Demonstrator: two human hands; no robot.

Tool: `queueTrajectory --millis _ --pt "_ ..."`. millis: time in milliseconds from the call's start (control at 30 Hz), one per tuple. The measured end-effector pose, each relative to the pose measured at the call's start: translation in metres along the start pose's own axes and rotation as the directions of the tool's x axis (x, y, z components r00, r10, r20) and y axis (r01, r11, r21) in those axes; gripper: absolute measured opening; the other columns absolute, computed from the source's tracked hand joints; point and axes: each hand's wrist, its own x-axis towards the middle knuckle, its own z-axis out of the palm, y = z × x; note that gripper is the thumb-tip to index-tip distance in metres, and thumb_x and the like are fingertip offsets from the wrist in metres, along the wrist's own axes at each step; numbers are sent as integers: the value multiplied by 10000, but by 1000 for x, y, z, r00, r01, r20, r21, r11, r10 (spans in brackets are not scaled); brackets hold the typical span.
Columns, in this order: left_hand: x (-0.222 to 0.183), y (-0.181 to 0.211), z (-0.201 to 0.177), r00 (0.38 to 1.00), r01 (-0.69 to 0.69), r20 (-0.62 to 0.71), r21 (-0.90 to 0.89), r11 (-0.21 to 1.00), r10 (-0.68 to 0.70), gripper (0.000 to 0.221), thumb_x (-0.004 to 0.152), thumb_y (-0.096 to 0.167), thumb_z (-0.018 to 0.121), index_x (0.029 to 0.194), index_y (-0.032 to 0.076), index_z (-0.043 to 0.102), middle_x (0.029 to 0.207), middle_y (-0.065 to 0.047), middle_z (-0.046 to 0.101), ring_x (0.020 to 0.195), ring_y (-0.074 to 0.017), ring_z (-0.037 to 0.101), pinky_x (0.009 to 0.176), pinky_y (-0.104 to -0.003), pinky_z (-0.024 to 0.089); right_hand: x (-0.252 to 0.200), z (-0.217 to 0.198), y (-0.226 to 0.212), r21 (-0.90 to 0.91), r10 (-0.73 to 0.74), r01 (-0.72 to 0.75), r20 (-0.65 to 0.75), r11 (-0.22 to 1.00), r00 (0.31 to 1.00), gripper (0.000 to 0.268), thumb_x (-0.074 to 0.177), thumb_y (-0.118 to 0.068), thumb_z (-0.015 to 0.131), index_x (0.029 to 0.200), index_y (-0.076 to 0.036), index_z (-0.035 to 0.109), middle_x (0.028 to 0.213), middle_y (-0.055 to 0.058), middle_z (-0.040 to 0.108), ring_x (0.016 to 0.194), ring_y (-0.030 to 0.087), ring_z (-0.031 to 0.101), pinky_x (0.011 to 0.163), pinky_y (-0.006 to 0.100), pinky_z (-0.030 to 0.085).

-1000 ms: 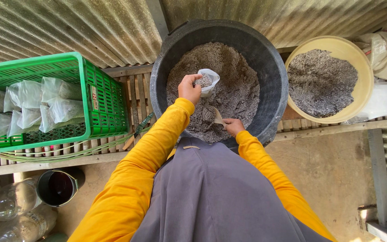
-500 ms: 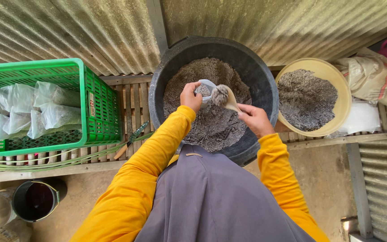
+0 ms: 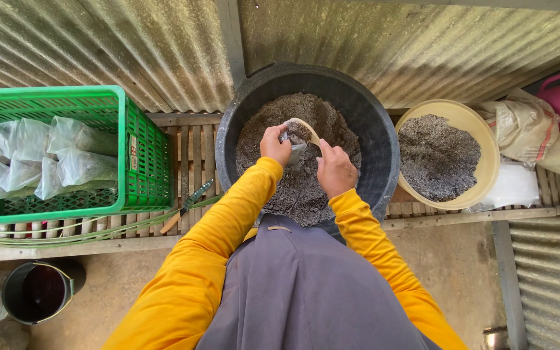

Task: The person scoops gray granular material from a large black basin into small white plastic bags using a wooden spoon. After filling each bag, the person ties it closed and places it into a green crate. The process is repeated multiple times.

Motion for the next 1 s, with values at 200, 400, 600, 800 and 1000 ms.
queueTrajectory --millis 200,400,600,800,1000 --pt "0 13 -4 998 59 -3 3 998 -59 386 823 -7 644 1196 70 702 1238 -138 667 1163 -283 653 1037 -363 504 -9 -7 -13 -189 -137 122 -69 974 988 500 928 -188 729 1407 -122 601 941 63 605 892 233 641 694 335 561" --pt "-1 16 -9 981 172 92 -44 984 -168 368 838 -40 599 1140 119 737 1124 -100 754 1045 -243 739 957 -330 559 -9 4 34 13 152 -152 -13 988 988 567 969 -215 689 1492 -67 531 963 112 650 776 259 696 665 366 593" --pt "4 10 -14 982 154 113 -24 988 -150 322 835 -53 604 1091 72 754 1117 -115 747 1021 -243 741 925 -323 567 -39 80 111 -212 325 -279 227 937 918 432 921 -247 705 1340 -174 629 1059 123 713 950 352 724 786 488 575" --pt "1 4 -18 999 -30 25 21 999 30 340 829 -41 626 1121 72 759 1123 -138 745 1024 -259 737 932 -330 560 -65 137 141 -332 488 -366 462 869 740 315 885 -210 704 1191 -173 768 1168 127 753 1097 337 714 913 450 569" --pt "-4 7 -22 999 26 30 21 999 -26 330 840 4 663 1149 86 747 1125 -112 745 945 -218 733 871 -324 565 -95 155 122 -280 492 -439 712 854 501 437 804 -232 703 1236 -284 738 1265 61 703 1211 303 646 1013 438 517"
